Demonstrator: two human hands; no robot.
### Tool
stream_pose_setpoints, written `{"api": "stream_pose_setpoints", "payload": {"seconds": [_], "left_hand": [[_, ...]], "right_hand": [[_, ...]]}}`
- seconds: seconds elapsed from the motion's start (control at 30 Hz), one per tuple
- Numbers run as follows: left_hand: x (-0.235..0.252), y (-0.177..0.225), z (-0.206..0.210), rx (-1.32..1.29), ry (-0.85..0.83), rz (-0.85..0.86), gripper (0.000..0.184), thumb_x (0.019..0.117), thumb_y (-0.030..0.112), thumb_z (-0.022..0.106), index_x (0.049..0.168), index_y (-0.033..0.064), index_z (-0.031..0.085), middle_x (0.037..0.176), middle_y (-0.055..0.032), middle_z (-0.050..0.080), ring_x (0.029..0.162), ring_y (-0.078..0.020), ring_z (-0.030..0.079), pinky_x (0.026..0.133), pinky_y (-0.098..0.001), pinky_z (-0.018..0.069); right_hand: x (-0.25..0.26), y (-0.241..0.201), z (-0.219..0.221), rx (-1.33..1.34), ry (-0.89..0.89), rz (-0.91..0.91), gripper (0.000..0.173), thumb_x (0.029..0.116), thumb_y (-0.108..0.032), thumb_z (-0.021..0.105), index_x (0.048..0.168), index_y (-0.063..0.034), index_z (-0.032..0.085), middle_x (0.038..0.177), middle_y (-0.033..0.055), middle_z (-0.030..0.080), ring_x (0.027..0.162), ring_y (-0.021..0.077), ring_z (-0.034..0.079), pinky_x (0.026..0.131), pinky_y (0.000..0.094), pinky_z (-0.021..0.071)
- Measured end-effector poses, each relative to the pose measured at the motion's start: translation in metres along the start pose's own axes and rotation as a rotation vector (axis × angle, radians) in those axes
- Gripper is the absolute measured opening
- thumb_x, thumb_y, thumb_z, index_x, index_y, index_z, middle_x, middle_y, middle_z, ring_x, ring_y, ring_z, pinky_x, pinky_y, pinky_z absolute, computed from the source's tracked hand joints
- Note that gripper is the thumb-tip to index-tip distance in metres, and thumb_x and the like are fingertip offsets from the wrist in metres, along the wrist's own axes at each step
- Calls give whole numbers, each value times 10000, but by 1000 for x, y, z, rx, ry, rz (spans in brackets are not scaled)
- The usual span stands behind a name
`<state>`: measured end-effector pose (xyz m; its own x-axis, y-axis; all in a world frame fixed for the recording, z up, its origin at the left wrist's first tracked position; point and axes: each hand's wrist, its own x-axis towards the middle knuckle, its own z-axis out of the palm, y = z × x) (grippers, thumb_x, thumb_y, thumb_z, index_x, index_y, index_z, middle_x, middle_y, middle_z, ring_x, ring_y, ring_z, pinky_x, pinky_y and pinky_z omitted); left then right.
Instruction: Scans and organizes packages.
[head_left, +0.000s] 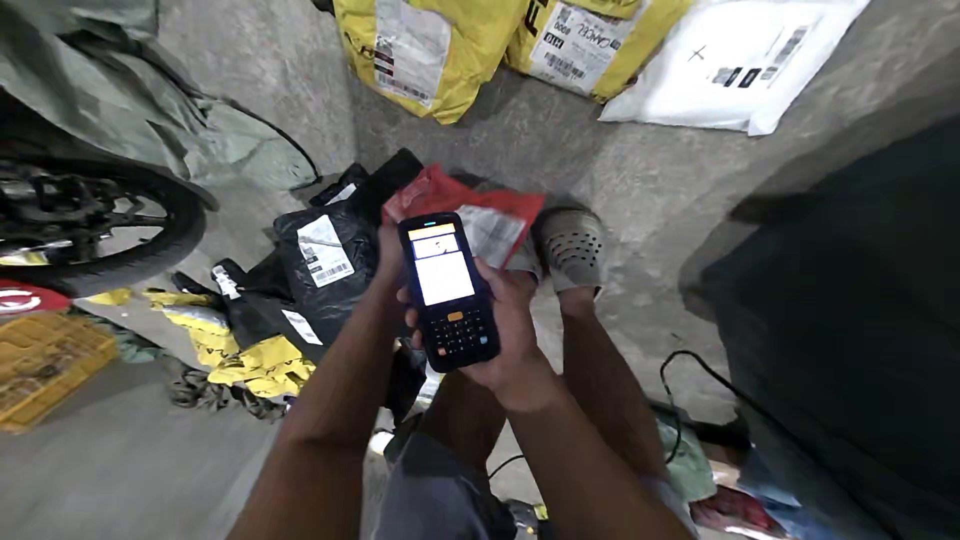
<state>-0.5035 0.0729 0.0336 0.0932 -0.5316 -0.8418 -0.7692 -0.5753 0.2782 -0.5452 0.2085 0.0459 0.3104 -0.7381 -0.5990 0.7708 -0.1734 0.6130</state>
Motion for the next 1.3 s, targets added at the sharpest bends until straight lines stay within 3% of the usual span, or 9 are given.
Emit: {"api": "stream_pose_setpoints", "payload": {"seconds": [0.13, 0.23, 0.43, 0.57, 0.63, 0.8, 0.93, 1.07, 1.3], "left_hand": [[100, -80, -92, 893, -457, -14, 302, 1020, 150, 597, 1275, -12, 607, 1115, -242, 674, 1022, -362, 670, 912, -608, 528], [142, -72, -113, 1233, -487, -58, 564, 917, 292, 756, 1383, 33, 570, 1300, -298, 608, 1196, -487, 596, 991, -724, 457], [228, 51, -33, 458, -17, 330, 931, 901, 384, 776, 1594, 45, 255, 1500, -247, 474, 1324, -355, 542, 1078, -518, 489], [230, 84, 8, 679, 46, 411, 430, 1018, 301, 587, 1308, -17, 577, 1221, -223, 661, 1128, -327, 659, 990, -520, 523], [211, 73, -5, 721, -52, 497, 326, 1035, 235, 524, 1216, -19, 620, 1112, -210, 674, 1022, -313, 670, 927, -531, 536], [180, 39, -18, 379, -143, 208, 416, 1048, 366, 543, 1252, 10, 609, 1098, -125, 694, 969, -207, 670, 847, -433, 562], [203, 77, 36, 89, -261, -29, 755, 982, 645, 542, 1479, 82, 474, 1361, -134, 605, 1221, -273, 612, 999, -483, 532], [223, 69, 85, 25, -3, 127, 520, 1039, 388, 600, 1375, 2, 512, 1085, -168, 680, 828, -222, 693, 730, -383, 603], [108, -12, -44, 387, -130, 226, 493, 1013, 441, 612, 1164, -25, 669, 1009, -168, 712, 903, -242, 699, 852, -489, 588]], "right_hand": [[-1, -5, -5, -43, -19, -18, 694, 1006, -650, 282, 1369, -112, 525, 1192, 251, 636, 932, 351, 691, 778, 486, 595], [-5, -15, -8, -72, -35, -84, 664, 1030, -611, 271, 1375, -101, 521, 1199, 263, 635, 947, 365, 691, 786, 500, 596], [-8, -44, -23, -159, -28, -167, 689, 1007, -625, 274, 1380, -94, 505, 1237, 263, 626, 993, 378, 684, 818, 525, 590], [-9, -51, -15, -156, 85, -243, 722, 997, -655, 212, 1349, -124, 550, 1162, 256, 661, 903, 364, 696, 740, 512, 587], [-14, -54, -5, -97, 77, -249, 751, 997, -681, 177, 1351, -128, 543, 1162, 241, 661, 907, 352, 698, 745, 489, 597], [-29, -60, 11, -50, 117, -376, 683, 1011, -645, 252, 1347, -131, 552, 1168, 227, 658, 922, 338, 695, 767, 485, 596], [-23, -61, 14, -26, 184, -425, 683, 1012, -653, 243, 1353, -141, 540, 1167, 234, 659, 913, 351, 700, 759, 491, 599], [-28, -61, 5, -130, 250, -436, 658, 1024, -637, 242, 1361, -162, 550, 1144, 218, 679, 925, 343, 709, 770, 490, 601], [-80, -60, 32, -186, 233, -411, 691, 1028, -645, 193, 1359, -150, 543, 1156, 213, 663, 957, 334, 694, 793, 488, 598]]}}
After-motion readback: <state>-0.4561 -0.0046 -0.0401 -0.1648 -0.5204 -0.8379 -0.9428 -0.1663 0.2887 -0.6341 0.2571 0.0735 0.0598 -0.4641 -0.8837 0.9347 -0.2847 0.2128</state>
